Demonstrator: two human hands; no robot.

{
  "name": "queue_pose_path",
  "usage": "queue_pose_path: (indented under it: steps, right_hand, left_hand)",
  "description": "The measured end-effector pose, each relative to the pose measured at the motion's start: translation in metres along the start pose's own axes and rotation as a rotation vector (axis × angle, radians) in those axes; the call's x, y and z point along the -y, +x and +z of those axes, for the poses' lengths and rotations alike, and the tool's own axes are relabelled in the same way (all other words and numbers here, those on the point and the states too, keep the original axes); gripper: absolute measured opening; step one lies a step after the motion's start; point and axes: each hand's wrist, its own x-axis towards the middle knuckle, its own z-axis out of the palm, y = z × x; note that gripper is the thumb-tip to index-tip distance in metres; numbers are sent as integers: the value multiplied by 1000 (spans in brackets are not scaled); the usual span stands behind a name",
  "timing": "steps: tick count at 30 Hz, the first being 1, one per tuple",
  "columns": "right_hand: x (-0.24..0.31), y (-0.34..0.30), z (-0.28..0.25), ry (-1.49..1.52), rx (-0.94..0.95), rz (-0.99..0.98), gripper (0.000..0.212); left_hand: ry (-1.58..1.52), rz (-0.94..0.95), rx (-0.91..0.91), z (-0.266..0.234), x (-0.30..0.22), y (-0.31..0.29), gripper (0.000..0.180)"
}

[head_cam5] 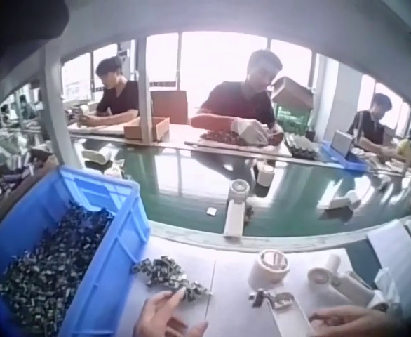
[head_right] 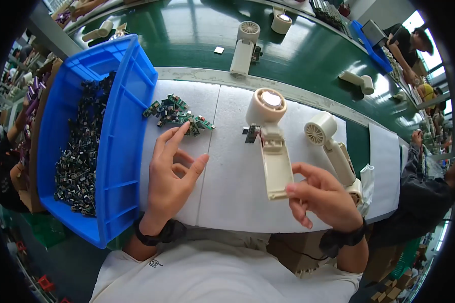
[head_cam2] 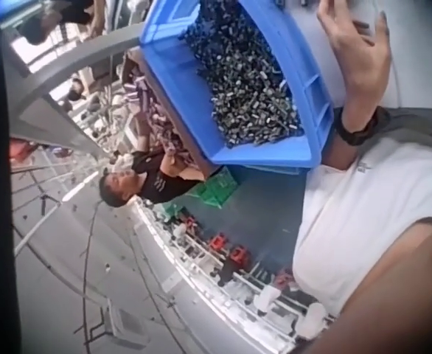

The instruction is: Assembling small electronic components into plastic housings on a factory production line.

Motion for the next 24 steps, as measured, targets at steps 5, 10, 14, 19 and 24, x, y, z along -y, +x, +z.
queue_pose_path:
  steps: [5,10,14,19,24]
  right_hand:
    - [72,53,-39,-30,-220,-238,23]
    - [133,140,-137,-3,-305,-295,19]
    - [144,182,-146,-65,-453,-376,28]
    - [157,185,-97,-876,-597,-217,40]
    - [165,197,-34,-1361,-339,-367,38]
  left_hand:
    - [15,48,43,-1,2,0,52]
    - [-69,113,-28,6,3,-5,44]
    - [-111,188,-131,12,13,-10,32]
    - [-104,217,-141,11,20,-13,16]
    - [-112,163,-150,9,18,-13,18]
